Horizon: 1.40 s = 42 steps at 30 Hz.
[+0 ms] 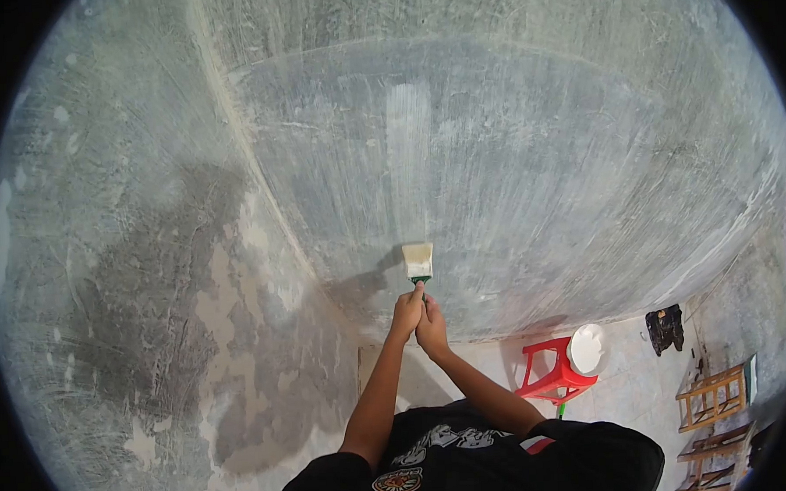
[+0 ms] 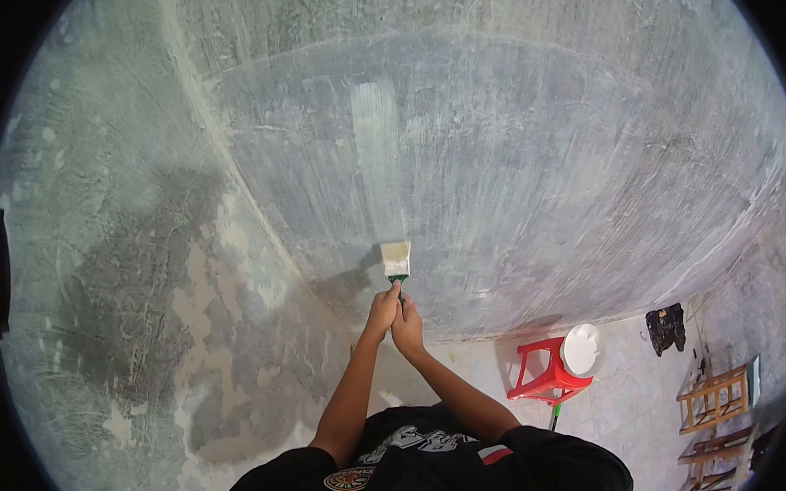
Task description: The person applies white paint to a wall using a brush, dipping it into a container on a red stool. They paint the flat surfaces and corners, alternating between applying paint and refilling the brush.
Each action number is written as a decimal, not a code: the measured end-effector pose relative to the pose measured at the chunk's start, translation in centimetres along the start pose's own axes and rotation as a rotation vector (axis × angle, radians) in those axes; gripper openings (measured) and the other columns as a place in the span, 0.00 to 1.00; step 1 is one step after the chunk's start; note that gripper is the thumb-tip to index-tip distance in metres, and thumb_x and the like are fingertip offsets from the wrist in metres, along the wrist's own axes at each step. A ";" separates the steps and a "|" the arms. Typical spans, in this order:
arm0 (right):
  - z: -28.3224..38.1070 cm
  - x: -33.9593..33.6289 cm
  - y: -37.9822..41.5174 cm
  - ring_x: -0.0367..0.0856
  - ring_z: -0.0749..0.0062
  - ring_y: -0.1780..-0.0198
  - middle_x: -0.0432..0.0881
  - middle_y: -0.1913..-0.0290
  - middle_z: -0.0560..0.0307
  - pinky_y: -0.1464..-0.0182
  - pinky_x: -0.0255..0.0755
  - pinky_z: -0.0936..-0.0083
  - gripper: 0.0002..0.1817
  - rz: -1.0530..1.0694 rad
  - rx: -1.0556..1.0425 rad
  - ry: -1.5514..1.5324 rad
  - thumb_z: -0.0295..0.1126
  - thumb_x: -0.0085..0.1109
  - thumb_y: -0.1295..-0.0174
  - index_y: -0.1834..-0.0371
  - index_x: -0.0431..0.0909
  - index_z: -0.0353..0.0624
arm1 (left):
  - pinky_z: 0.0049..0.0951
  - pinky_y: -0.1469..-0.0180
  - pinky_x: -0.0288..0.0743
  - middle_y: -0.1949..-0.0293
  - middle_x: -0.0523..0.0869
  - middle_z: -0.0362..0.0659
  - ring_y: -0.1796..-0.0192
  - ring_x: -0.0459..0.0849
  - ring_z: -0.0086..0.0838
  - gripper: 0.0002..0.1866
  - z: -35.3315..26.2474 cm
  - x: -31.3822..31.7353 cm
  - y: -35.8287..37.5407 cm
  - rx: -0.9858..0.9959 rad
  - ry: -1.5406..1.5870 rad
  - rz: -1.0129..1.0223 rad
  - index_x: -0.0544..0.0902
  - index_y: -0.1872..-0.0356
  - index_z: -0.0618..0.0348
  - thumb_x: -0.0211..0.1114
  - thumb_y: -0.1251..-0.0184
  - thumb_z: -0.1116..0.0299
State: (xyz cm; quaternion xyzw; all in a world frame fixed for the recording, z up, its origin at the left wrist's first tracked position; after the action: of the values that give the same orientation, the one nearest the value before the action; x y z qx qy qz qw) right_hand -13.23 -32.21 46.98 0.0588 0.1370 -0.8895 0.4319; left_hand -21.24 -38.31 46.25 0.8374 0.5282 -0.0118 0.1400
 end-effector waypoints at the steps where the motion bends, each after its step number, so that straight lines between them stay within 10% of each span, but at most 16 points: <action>1: 2.4 -0.5 -0.6 0.82 0.47 0.42 0.84 0.46 0.34 0.36 0.70 0.58 0.22 -0.034 -0.131 -0.011 0.38 0.44 0.20 0.34 0.73 0.33 | 0.35 0.54 0.78 0.68 0.90 0.49 0.62 0.88 0.34 0.34 -3.4 -0.3 0.6 0.109 0.104 -0.002 0.88 0.68 0.65 0.51 0.20 0.41; 8: 24.0 -3.7 -11.7 0.80 0.71 0.67 0.84 0.67 0.46 0.63 0.73 0.70 0.18 -0.038 -0.470 -0.318 0.38 0.49 0.20 0.54 0.81 0.31 | 0.29 0.60 0.78 0.71 0.89 0.45 0.67 0.85 0.26 0.32 -30.9 -5.1 3.1 0.729 0.251 -0.012 0.87 0.70 0.66 0.50 0.16 0.48; 12: 26.4 -2.3 -17.8 0.78 0.70 0.72 0.83 0.69 0.44 0.67 0.72 0.68 0.20 -0.018 -0.427 -0.261 0.39 0.51 0.21 0.57 0.82 0.30 | 0.29 0.63 0.77 0.76 0.86 0.43 0.70 0.84 0.25 0.33 -35.1 -6.6 -0.7 0.750 0.243 -0.041 0.86 0.73 0.66 0.51 0.17 0.47; 20: 13.0 1.5 -14.4 0.86 0.56 0.66 0.79 0.73 0.30 0.61 0.75 0.62 0.23 -0.089 -0.259 -0.155 0.40 0.50 0.22 0.55 0.80 0.24 | 0.34 0.70 0.70 0.82 0.79 0.40 0.75 0.76 0.24 0.36 -20.6 -5.0 -4.6 0.476 0.184 -0.084 0.80 0.80 0.66 0.54 0.19 0.42; 27: -6.7 3.4 -5.6 0.85 0.58 0.70 0.82 0.74 0.39 0.63 0.75 0.61 0.26 0.075 0.277 -0.047 0.48 0.48 0.22 0.50 0.80 0.29 | 0.32 0.67 0.71 0.78 0.81 0.41 0.73 0.77 0.26 0.38 3.0 -0.2 -6.8 0.017 0.033 -0.072 0.82 0.79 0.62 0.54 0.25 0.33; 33: -8.0 1.8 -0.4 0.84 0.62 0.71 0.84 0.73 0.46 0.63 0.76 0.64 0.27 0.221 0.641 -0.031 0.49 0.47 0.22 0.49 0.79 0.29 | 0.37 0.64 0.75 0.69 0.86 0.49 0.66 0.84 0.35 0.37 12.4 1.9 -5.7 -0.305 0.031 -0.019 0.86 0.72 0.64 0.55 0.26 0.34; 36: -4.8 0.3 -0.3 0.86 0.59 0.66 0.85 0.69 0.43 0.58 0.78 0.66 0.26 0.223 0.491 -0.038 0.46 0.46 0.21 0.47 0.78 0.28 | 0.38 0.59 0.78 0.68 0.89 0.53 0.64 0.87 0.38 0.37 7.7 1.4 -2.7 -0.259 0.070 -0.040 0.87 0.70 0.66 0.54 0.25 0.35; 42: 15.7 -2.8 -6.8 0.84 0.53 0.42 0.84 0.45 0.33 0.38 0.72 0.66 0.18 0.054 -0.317 -0.238 0.32 0.48 0.21 0.41 0.77 0.26 | 0.29 0.68 0.70 0.78 0.83 0.40 0.73 0.78 0.21 0.33 -19.4 -3.6 2.7 0.469 0.253 -0.073 0.83 0.76 0.64 0.52 0.17 0.46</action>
State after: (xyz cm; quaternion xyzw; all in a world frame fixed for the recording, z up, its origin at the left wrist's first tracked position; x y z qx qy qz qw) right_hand -16.56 -30.74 63.96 -0.1117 0.2217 -0.8456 0.4726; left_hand -22.86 -37.76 66.06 0.8222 0.5542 -0.0339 -0.1256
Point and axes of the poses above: each hand's wrist, its own y-axis away from the middle knuckle, its own x-axis out of the palm, z = x × y, the point moved 4 cm from there along -y, towards the middle knuckle
